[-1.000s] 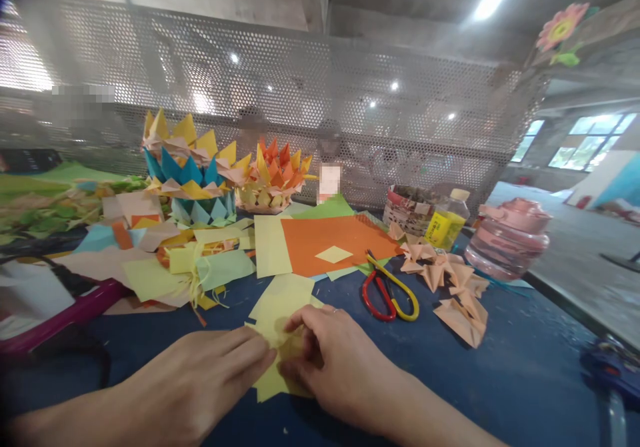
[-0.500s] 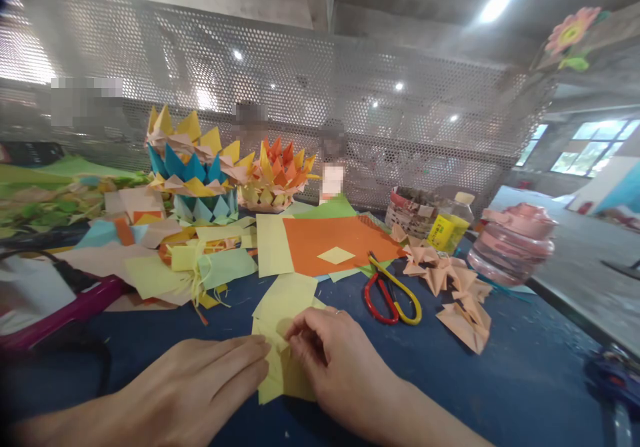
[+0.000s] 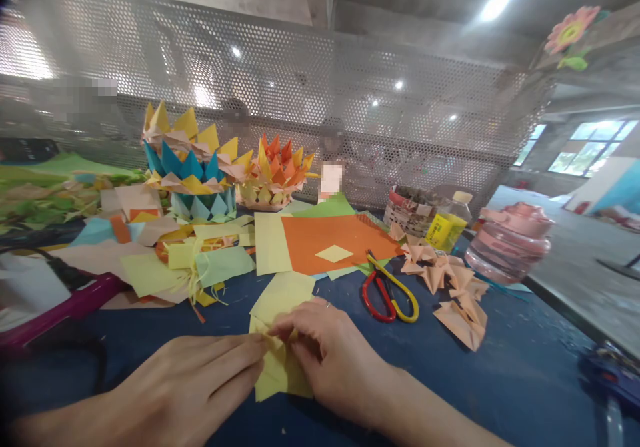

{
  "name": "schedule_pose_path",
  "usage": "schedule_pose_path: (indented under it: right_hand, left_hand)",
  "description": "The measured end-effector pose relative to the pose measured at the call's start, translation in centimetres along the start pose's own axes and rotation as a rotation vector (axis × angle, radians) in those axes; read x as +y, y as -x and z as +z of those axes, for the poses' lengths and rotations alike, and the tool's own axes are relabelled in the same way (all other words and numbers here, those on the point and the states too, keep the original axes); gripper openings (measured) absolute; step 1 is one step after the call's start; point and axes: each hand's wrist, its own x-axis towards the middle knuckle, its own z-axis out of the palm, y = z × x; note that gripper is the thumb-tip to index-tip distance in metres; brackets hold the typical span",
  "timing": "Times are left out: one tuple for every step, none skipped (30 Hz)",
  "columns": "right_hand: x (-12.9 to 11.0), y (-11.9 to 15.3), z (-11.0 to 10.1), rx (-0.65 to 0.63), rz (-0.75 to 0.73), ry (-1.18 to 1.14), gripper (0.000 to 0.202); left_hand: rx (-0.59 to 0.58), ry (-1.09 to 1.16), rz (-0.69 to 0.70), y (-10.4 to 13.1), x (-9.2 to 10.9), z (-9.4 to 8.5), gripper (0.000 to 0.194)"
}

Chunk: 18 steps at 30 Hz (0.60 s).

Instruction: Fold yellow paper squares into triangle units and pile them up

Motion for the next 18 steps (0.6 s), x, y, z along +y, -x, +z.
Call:
schedule_pose_path:
  right_hand:
    - [0.2,-0.1,0.1,-0.003,-0.035,0.007,0.029]
    - [0.4,-0.2,0.1,-0.001,-0.063,0.023,0.028]
    - [0.5,-0.3,0.1,0.009,-0.09,0.047,0.025]
    - [0.7,-0.3,0.1,0.016,-0.12,0.078,0.022]
    - [0.7,-0.3,0.0,0.023,-0.154,0.118,0.019]
    - [0.6,-0.3,-0.1,0.027,-0.189,0.17,0.017]
    - [0.5,-0.2,-0.2,0.024,-0.226,0.232,0.017]
    - [0.2,0.0,-0.3,0.011,-0.262,0.296,0.017]
    - [-0.1,0.1,-0.5,-0.004,-0.29,0.363,0.019]
    - [-0.5,0.2,-0.7,-0.029,-0.323,0.414,0.022]
    - [-0.8,0.4,-0.8,-0.051,-0.342,0.456,0.025]
    - [-1.0,0.5,-0.9,-0.071,-0.356,0.481,0.027]
    - [-1.1,0.5,-1.0,-0.082,-0.359,0.486,0.028]
    - [-1.2,0.5,-1.1,-0.085,-0.35,0.469,0.026]
    - [-1.2,0.5,-1.2,-0.086,-0.334,0.43,0.025]
    - [-1.1,0.4,-1.3,-0.09,-0.321,0.371,0.024]
    - [-1.0,0.3,-1.5,-0.102,-0.309,0.296,0.022]
    - [-0.9,0.2,-1.6,-0.122,-0.29,0.218,0.021]
  left_hand:
    - [-0.04,0.005,-0.001,0.0,0.0,-0.1,0.049]
    - [-0.104,-0.001,-0.011,0.0,0.0,-0.1,0.049]
    - [-0.173,-0.006,-0.021,0.0,0.0,-0.2,0.048]
    - [-0.132,0.005,0.001,0.0,0.0,-0.2,0.048]
    - [-0.138,0.013,-0.003,0.0,0.0,-0.2,0.049]
    - [-0.131,0.032,-0.002,0.1,0.0,-0.1,0.048]
    - [-0.114,0.059,-0.002,0.1,0.1,0.0,0.048]
    - [-0.119,0.087,-0.011,0.1,0.1,0.0,0.046]
    - [-0.132,0.113,-0.022,0.2,0.1,0.0,0.044]
    - [-0.141,0.135,-0.031,0.1,0.2,-0.1,0.04]
    - [-0.166,0.152,-0.044,0.1,0.2,-0.2,0.036]
    - [-0.201,0.165,-0.058,0.0,0.2,-0.4,0.032]
    - [-0.232,0.17,-0.07,0.0,0.2,-0.5,0.029]
    - [-0.255,0.171,-0.083,-0.1,0.2,-0.7,0.027]
    - [-0.249,0.176,-0.083,0.0,0.2,-0.7,0.027]
    - [-0.231,0.182,-0.079,0.0,0.1,-0.7,0.028]
    - [-0.202,0.188,-0.075,0.1,0.1,-0.6,0.03]
    - [-0.163,0.196,-0.067,0.3,0.0,-0.4,0.032]
